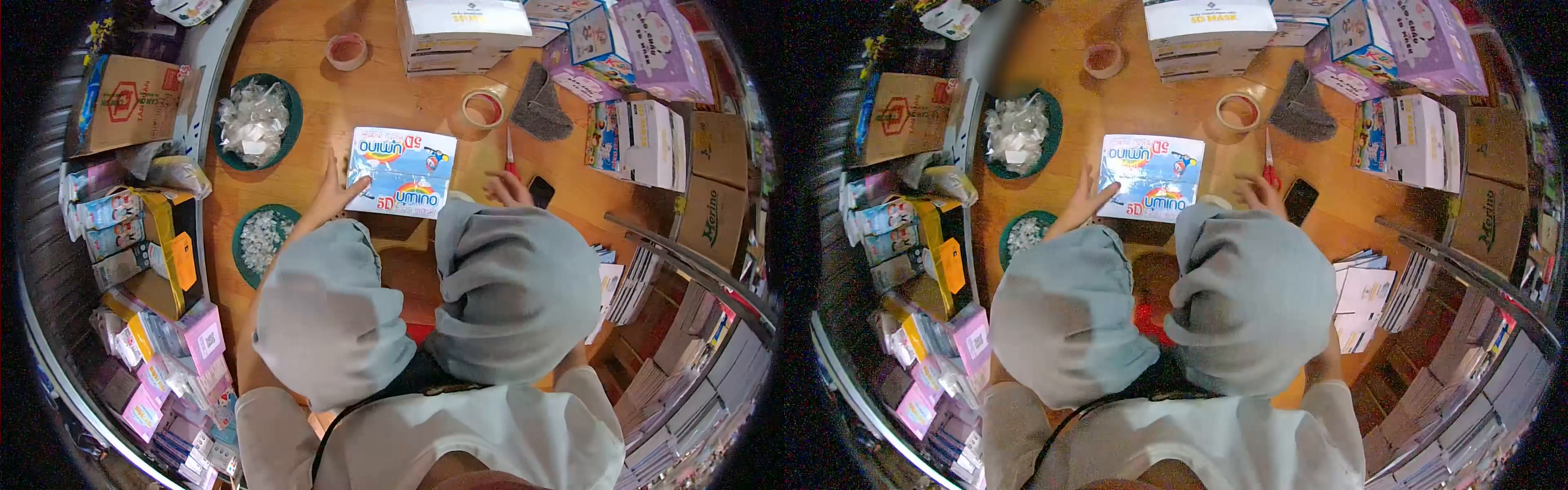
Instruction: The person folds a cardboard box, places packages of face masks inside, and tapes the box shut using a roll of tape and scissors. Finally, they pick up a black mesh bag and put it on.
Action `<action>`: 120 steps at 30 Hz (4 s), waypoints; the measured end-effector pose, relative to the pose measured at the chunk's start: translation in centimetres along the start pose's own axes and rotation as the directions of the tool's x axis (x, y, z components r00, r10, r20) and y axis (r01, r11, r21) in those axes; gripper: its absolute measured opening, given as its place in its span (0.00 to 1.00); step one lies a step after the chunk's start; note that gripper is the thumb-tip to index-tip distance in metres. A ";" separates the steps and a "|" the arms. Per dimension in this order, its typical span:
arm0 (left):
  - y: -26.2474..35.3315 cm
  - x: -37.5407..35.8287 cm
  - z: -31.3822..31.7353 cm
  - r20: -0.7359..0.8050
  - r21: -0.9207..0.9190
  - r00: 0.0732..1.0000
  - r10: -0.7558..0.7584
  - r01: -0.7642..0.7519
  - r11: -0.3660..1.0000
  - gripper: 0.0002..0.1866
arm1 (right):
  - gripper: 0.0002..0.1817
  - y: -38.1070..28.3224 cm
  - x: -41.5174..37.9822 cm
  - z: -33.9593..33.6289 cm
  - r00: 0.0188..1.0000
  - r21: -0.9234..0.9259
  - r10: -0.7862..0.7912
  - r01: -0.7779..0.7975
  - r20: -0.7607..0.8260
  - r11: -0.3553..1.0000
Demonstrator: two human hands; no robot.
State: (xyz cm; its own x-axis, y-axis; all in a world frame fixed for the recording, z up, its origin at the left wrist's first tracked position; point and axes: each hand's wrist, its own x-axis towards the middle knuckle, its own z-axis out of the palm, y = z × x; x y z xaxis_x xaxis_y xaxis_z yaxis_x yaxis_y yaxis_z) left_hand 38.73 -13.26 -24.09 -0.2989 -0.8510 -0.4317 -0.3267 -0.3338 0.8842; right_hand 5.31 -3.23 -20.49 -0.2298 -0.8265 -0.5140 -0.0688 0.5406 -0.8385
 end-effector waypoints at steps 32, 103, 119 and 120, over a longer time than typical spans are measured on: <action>7.0 -2.8 -1.0 0.309 -0.149 0.950 0.036 0.012 0.989 0.47 | 0.38 -4.1 3.8 4.6 0.936 0.161 -0.296 0.268 0.191 0.950; 28.9 -28.4 -3.8 0.100 0.505 0.462 0.881 -0.787 0.355 0.15 | 0.30 30.5 -23.3 -20.2 0.637 -0.609 -0.045 -0.711 -0.770 0.351; 33.1 -28.8 2.3 0.271 0.570 0.627 0.730 -0.716 0.403 0.09 | 0.11 -2.3 -27.1 -13.0 0.749 -0.591 -0.485 0.156 -0.451 0.791; 33.4 -28.5 3.2 0.302 0.553 0.636 0.711 -0.724 0.413 0.09 | 0.11 -4.3 -26.6 -12.3 0.731 -0.574 -0.522 0.218 -0.440 0.789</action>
State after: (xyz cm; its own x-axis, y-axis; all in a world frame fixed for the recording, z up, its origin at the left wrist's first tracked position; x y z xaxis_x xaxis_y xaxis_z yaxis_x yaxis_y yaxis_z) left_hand 33.50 1.12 17.21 -0.6926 -0.6560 0.3001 -0.4146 0.7024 0.5785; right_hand -0.24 18.35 -0.97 -0.5588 -0.8171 0.1416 -0.6618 0.3364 -0.6700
